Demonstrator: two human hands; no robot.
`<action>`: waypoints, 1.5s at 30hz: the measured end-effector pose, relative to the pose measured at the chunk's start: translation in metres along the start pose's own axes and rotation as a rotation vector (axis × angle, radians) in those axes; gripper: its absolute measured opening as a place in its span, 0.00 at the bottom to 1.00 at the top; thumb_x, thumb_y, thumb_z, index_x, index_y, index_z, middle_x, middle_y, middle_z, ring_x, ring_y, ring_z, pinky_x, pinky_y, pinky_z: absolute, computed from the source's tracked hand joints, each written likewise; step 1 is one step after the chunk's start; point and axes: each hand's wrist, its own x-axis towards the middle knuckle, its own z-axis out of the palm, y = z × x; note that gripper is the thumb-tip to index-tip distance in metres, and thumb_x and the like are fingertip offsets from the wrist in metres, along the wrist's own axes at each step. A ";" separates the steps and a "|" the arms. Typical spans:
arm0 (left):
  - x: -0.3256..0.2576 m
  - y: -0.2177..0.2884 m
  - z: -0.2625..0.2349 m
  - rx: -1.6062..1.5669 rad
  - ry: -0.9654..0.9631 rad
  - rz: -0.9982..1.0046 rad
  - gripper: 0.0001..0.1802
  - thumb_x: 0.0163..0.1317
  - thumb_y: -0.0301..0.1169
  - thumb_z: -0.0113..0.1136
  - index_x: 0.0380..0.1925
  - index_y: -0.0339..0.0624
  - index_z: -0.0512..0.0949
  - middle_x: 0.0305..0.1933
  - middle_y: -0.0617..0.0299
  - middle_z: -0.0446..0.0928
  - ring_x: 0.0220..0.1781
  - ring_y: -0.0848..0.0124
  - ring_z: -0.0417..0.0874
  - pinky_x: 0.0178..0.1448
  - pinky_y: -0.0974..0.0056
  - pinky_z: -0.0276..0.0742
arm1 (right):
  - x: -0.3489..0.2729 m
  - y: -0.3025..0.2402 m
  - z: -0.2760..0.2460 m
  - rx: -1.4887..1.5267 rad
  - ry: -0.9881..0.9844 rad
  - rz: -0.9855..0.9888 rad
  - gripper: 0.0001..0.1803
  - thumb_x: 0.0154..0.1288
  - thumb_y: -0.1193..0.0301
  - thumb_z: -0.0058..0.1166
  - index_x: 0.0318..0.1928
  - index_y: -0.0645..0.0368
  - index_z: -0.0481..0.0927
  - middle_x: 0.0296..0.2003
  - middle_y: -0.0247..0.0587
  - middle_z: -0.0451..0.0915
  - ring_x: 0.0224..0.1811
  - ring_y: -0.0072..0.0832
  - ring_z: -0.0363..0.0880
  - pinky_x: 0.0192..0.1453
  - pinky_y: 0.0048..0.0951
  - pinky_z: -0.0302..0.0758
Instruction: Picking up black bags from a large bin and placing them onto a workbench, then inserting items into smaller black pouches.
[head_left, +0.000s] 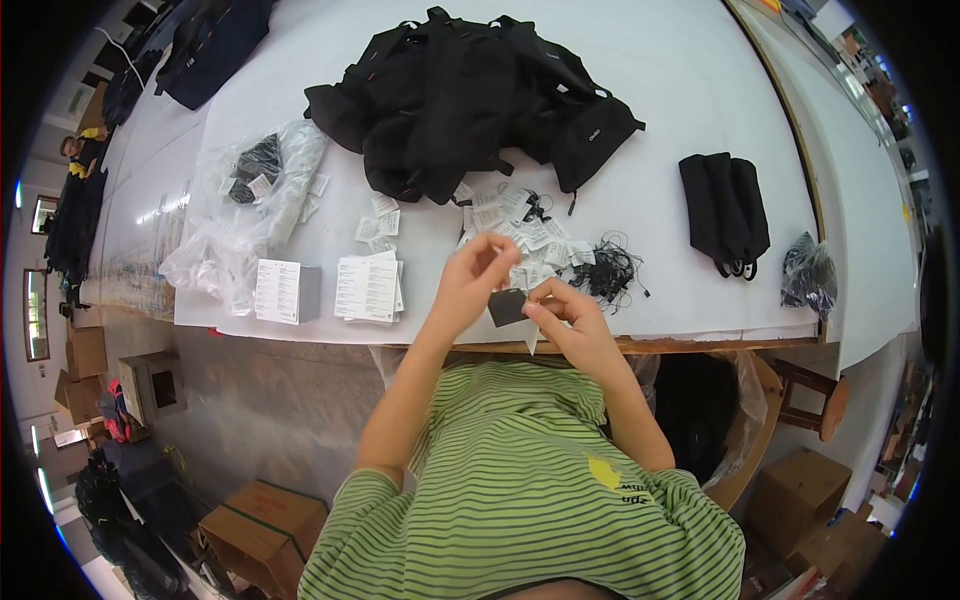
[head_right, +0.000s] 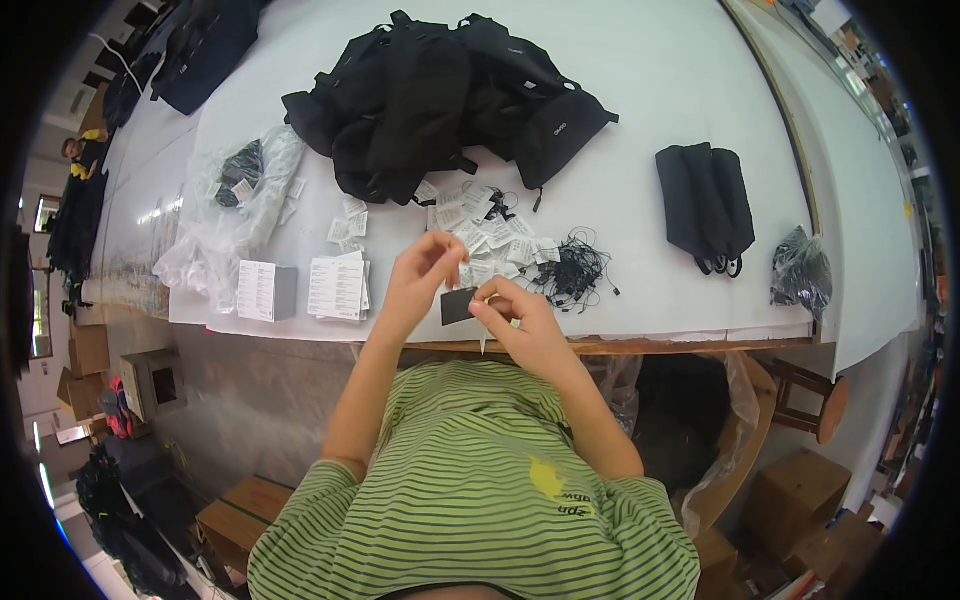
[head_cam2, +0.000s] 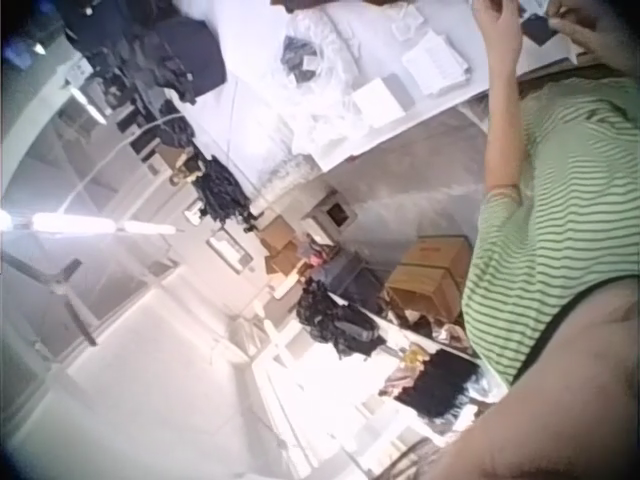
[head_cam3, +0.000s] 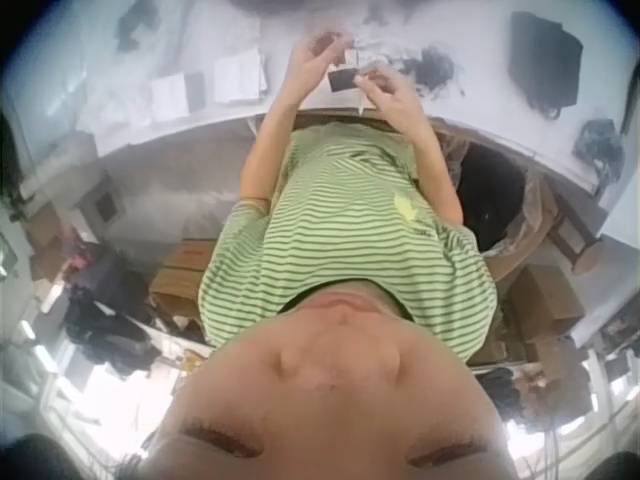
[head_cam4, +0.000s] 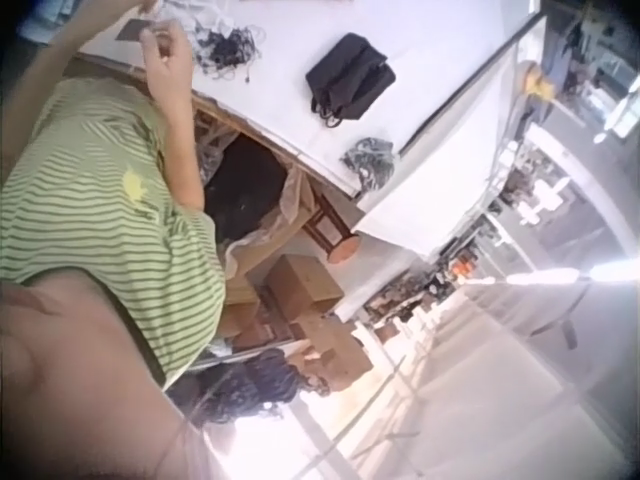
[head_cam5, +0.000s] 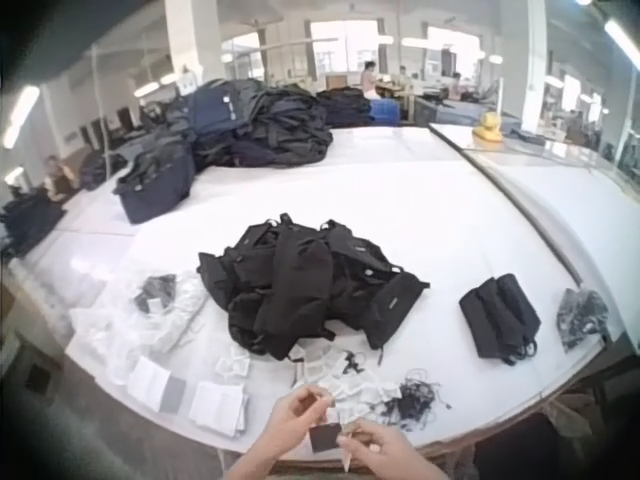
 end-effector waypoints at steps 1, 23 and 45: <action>0.025 -0.013 -0.004 0.176 0.077 0.014 0.10 0.64 0.33 0.58 0.38 0.37 0.76 0.26 0.65 0.76 0.26 0.81 0.73 0.29 0.75 0.66 | -0.001 0.001 -0.002 0.009 0.035 -0.018 0.06 0.67 0.71 0.54 0.36 0.60 0.72 0.18 0.21 0.66 0.21 0.09 0.57 0.25 0.17 0.53; -0.015 0.011 0.006 0.109 0.450 0.018 0.10 0.59 0.32 0.65 0.32 0.35 0.81 0.26 0.66 0.79 0.26 0.83 0.73 0.32 0.77 0.66 | 0.002 0.010 0.001 -0.019 0.236 -0.125 0.06 0.66 0.71 0.54 0.36 0.61 0.78 0.21 0.21 0.71 0.22 0.08 0.59 0.25 0.16 0.53; -0.079 0.010 -0.007 0.328 0.182 -0.111 0.11 0.54 0.28 0.66 0.39 0.40 0.84 0.29 0.67 0.76 0.30 0.80 0.72 0.38 0.73 0.69 | 0.003 0.026 0.033 -0.123 0.135 -0.132 0.08 0.58 0.75 0.60 0.37 0.65 0.83 0.27 0.31 0.80 0.24 0.13 0.69 0.28 0.18 0.65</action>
